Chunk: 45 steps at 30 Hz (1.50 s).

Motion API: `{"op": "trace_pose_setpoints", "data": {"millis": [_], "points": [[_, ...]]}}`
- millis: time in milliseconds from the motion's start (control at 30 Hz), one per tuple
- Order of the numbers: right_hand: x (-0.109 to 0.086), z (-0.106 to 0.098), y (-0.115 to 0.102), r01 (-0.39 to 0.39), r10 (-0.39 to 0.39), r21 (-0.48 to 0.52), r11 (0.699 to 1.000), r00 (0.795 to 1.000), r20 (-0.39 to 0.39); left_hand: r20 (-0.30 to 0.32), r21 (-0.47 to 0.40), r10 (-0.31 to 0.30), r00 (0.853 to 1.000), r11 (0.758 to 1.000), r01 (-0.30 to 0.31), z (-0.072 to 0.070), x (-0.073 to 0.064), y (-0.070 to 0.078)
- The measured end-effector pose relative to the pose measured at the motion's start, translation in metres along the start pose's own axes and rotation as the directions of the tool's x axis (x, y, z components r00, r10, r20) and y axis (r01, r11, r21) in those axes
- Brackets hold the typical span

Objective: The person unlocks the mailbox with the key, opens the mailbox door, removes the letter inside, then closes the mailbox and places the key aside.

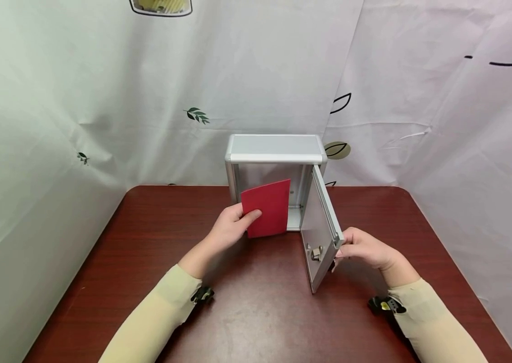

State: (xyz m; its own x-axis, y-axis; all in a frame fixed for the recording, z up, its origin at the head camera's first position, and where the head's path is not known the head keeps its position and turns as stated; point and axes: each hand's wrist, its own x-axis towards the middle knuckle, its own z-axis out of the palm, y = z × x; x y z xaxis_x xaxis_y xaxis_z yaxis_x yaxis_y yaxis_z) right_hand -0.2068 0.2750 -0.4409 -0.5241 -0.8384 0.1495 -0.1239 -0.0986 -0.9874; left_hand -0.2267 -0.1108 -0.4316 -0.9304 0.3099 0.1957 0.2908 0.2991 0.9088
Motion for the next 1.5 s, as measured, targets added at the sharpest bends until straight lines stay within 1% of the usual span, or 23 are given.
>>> {"op": "trace_pose_setpoints", "data": {"millis": [100,300,433,767,933,1000,1133,1300,1400,1500], "points": [[0.0,0.0,0.0,0.018,-0.018,0.019,1.0,1.0,0.008,-0.004,-0.004,-0.001,1.0,1.0,0.001,-0.006,-0.006,-0.001],[0.003,0.001,0.0,0.061,-0.062,0.033,0.998,0.997,0.047,-0.007,-0.012,-0.029,1.0,1.0,0.029,-0.022,-0.019,-0.006],[0.003,0.0,0.0,0.056,-0.058,0.029,0.998,0.997,0.046,-0.018,-0.003,-0.038,0.999,0.999,0.038,-0.036,-0.029,-0.014],[0.001,0.001,0.001,0.062,-0.062,-0.002,0.998,0.997,0.039,-0.082,-0.004,-0.106,0.991,0.994,0.106,-0.071,-0.048,-0.035],[-0.001,0.0,0.002,0.016,-0.016,0.002,1.0,1.0,0.016,-0.101,-0.013,-0.13,0.986,0.992,0.129,-0.085,-0.057,-0.042],[-0.002,0.0,0.003,0.015,-0.015,0.004,1.0,1.0,0.016,-0.109,-0.025,-0.142,0.984,0.99,0.14,-0.091,-0.06,-0.044],[-0.001,0.0,0.003,0.047,-0.047,0.014,0.999,0.998,0.033,-0.128,-0.057,-0.159,0.979,0.987,0.153,-0.103,-0.065,-0.047],[0.0,0.0,0.005,0.074,-0.074,0.018,0.997,0.996,0.043,-0.179,-0.075,-0.173,0.969,0.984,0.161,-0.12,-0.069,-0.051],[0.0,0.0,0.005,0.072,-0.072,0.002,0.997,0.997,0.04,-0.202,-0.091,-0.183,0.962,0.982,0.168,-0.13,-0.071,-0.054],[0.001,0.001,0.003,0.05,-0.05,0.001,0.999,0.998,0.035,-0.212,-0.106,-0.2,0.956,0.978,0.182,-0.14,-0.073,-0.058]]}}
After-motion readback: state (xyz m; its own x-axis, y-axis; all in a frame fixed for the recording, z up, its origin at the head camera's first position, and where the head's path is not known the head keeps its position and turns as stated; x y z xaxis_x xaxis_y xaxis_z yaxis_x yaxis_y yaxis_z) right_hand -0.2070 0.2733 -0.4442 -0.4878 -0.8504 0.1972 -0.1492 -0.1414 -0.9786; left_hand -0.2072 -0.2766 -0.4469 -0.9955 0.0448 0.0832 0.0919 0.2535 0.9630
